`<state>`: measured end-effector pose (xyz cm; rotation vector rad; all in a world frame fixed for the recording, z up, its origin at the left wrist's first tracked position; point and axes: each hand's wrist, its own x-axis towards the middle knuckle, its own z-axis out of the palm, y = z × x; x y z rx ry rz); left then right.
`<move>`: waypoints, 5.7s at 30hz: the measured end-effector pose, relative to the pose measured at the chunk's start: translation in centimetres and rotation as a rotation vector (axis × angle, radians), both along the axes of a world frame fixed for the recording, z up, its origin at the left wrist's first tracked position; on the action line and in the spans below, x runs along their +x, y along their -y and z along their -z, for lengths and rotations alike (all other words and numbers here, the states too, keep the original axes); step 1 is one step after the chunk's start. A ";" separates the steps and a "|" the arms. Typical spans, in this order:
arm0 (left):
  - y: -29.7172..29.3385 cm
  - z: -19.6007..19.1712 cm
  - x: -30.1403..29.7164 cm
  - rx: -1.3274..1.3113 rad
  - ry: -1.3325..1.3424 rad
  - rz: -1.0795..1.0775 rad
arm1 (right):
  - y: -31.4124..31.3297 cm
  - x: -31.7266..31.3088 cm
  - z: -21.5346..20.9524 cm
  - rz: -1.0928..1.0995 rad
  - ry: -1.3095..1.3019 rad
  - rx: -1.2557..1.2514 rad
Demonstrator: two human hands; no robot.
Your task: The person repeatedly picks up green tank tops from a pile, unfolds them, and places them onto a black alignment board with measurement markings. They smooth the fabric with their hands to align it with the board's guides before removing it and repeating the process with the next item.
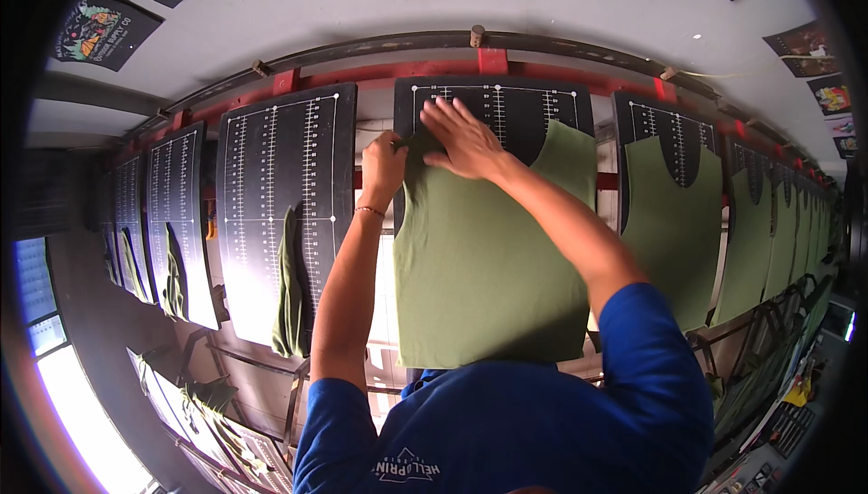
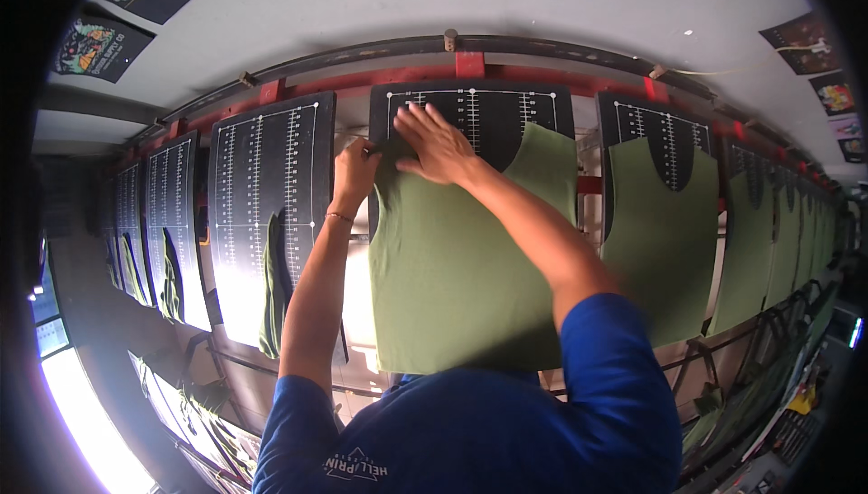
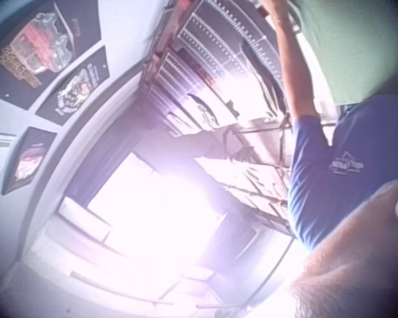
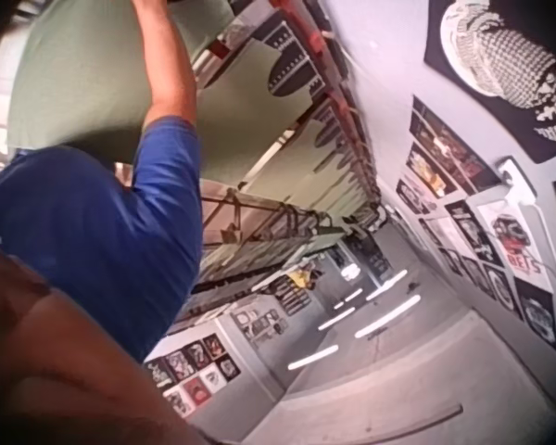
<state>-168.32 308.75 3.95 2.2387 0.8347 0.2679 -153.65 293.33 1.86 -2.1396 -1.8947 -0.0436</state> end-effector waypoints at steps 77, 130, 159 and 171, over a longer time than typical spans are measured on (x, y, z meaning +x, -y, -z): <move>-21.8 -9.3 -50.6 -1.188 0.811 -0.319 | -10.8 -38.7 -8.2 0.320 -2.209 0.372; -21.0 -1.1 -68.8 -0.938 -0.050 -0.303 | 6.3 -54.8 -2.6 1.202 -1.965 0.243; -34.5 0.9 -25.7 0.482 0.171 0.369 | -22.6 -23.7 -1.5 0.524 -0.104 0.195; -37.9 0.2 -25.6 0.358 0.226 0.390 | -22.0 -20.7 -2.6 0.422 -0.326 0.355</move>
